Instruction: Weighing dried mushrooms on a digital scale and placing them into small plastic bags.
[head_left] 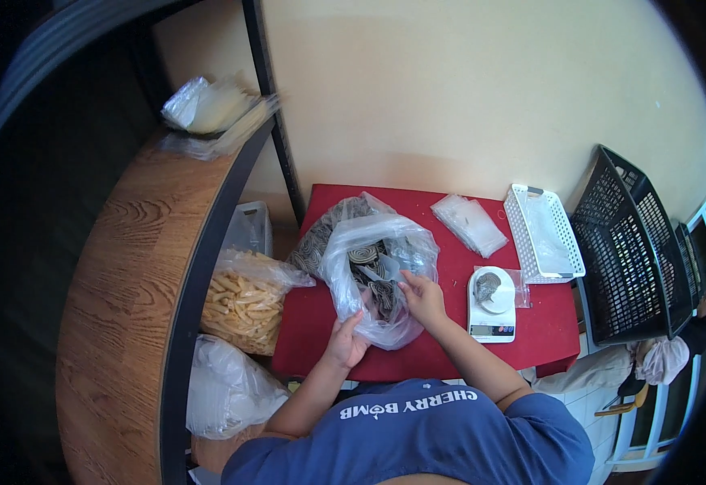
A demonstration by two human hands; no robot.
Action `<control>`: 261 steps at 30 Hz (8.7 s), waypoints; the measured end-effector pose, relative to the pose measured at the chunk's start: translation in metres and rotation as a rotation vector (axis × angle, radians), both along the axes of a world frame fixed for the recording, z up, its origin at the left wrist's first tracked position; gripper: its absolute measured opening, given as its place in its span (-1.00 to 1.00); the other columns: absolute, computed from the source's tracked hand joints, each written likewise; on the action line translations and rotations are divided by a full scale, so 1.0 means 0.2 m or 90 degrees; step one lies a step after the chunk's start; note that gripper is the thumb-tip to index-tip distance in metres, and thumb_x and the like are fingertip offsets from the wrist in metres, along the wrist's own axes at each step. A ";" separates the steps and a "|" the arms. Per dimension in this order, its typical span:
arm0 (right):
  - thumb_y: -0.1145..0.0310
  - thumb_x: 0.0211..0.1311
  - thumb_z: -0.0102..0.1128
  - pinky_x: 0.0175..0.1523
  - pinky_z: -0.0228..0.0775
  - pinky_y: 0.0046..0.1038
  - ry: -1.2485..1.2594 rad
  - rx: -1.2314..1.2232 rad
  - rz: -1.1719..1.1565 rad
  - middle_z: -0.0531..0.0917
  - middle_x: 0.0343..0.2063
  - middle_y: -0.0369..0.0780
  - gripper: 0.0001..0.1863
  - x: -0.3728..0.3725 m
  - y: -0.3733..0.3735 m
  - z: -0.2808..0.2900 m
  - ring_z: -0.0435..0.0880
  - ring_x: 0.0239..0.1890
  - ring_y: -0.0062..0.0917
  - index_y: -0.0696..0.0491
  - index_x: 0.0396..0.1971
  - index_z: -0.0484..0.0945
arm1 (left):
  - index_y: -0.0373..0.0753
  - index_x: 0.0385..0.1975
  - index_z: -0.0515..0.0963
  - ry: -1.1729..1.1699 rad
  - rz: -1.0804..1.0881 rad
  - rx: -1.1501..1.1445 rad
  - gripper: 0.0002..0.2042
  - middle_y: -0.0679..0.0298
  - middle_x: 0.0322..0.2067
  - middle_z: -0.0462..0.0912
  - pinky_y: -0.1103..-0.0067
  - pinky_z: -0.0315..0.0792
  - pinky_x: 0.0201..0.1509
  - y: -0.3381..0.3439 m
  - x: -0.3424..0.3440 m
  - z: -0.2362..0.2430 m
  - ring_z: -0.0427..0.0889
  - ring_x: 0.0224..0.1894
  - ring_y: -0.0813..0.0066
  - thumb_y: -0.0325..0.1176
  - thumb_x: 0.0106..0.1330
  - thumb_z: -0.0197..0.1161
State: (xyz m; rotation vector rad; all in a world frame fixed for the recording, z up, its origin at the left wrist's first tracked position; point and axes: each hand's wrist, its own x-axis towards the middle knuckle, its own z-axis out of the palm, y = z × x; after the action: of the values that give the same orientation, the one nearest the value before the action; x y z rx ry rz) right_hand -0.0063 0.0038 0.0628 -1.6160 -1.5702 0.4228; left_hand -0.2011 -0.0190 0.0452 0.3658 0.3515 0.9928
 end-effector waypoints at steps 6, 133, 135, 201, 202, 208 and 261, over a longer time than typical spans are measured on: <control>0.25 0.20 0.18 -0.28 0.43 -0.18 -0.156 -0.033 0.002 0.59 -0.42 -0.08 -0.68 -0.03 0.01 0.10 0.61 -0.38 -0.16 -0.01 -0.06 0.59 | -0.28 0.35 0.04 -0.031 -0.035 -0.029 -0.46 0.19 0.30 0.19 0.10 0.28 0.29 -0.06 -0.02 0.02 0.21 0.33 0.15 -0.35 0.41 -0.02; 0.37 0.23 0.13 0.03 0.04 -0.18 -0.135 -0.005 -0.480 0.54 -0.17 -0.35 -0.74 1.67 -1.20 -0.25 0.36 -0.01 -0.38 -0.14 -0.08 0.61 | -0.24 0.25 0.28 1.018 -0.096 1.138 0.05 0.06 0.08 0.44 0.22 0.17 0.26 0.08 1.67 0.34 0.40 0.15 0.12 0.27 -0.29 0.43; 0.36 0.24 0.12 0.03 0.03 -0.17 -0.136 -0.023 -0.488 0.53 -0.16 -0.36 -0.74 1.67 -1.19 -0.30 0.36 -0.01 -0.38 -0.16 -0.08 0.60 | -0.28 0.30 0.18 0.965 0.020 1.137 0.07 -0.03 0.20 0.33 0.24 0.12 0.32 0.06 1.60 0.34 0.28 0.26 0.04 0.29 -0.20 0.38; 0.57 0.02 0.00 -0.09 0.46 -0.22 -0.546 0.202 -0.597 0.62 -0.32 -0.08 -0.81 2.22 -0.97 1.84 0.63 -0.25 -0.14 0.08 -0.45 0.62 | -0.27 0.19 0.32 0.990 0.075 0.856 -0.44 0.06 0.15 0.38 0.14 -0.07 0.34 -0.09 0.96 -0.19 0.19 0.28 0.05 0.05 0.39 -0.15; 0.57 0.02 0.00 -0.09 0.46 -0.22 -0.547 0.205 -0.593 0.62 -0.32 -0.08 -0.81 2.33 -0.96 1.85 0.63 -0.25 -0.14 0.08 -0.45 0.62 | -0.27 0.19 0.32 0.991 0.080 0.852 -0.44 0.06 0.15 0.38 0.14 -0.07 0.34 -0.09 0.97 -0.19 0.19 0.28 0.05 0.05 0.39 -0.15; 0.41 -0.09 0.23 -0.19 0.53 -0.25 -0.698 -0.405 -0.467 0.69 -0.39 -0.04 -0.84 3.16 -0.96 1.38 0.68 -0.33 -0.17 0.09 -0.45 0.69 | -0.27 0.20 0.31 1.000 0.058 0.860 -0.45 0.10 0.17 0.37 0.14 -0.08 0.35 -0.08 1.00 -0.17 0.19 0.29 0.11 0.01 0.34 -0.02; 0.37 0.27 0.08 -0.09 0.47 -0.29 0.222 0.050 0.121 0.58 -0.22 0.06 -0.71 1.12 -0.84 0.38 0.62 -0.19 -0.11 0.25 -0.13 0.55 | -0.37 -0.50 0.64 0.679 -0.031 0.414 -0.93 0.32 -0.55 0.63 0.67 0.48 -0.32 -0.39 1.32 0.38 0.58 -0.45 0.63 -0.53 0.09 0.39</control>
State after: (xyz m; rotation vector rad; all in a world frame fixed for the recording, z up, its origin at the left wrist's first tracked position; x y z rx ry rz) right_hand 0.2171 -0.1649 0.1393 -1.2583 -1.4551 0.6967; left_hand 0.0636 -0.0967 0.1216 1.5024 0.9683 0.7704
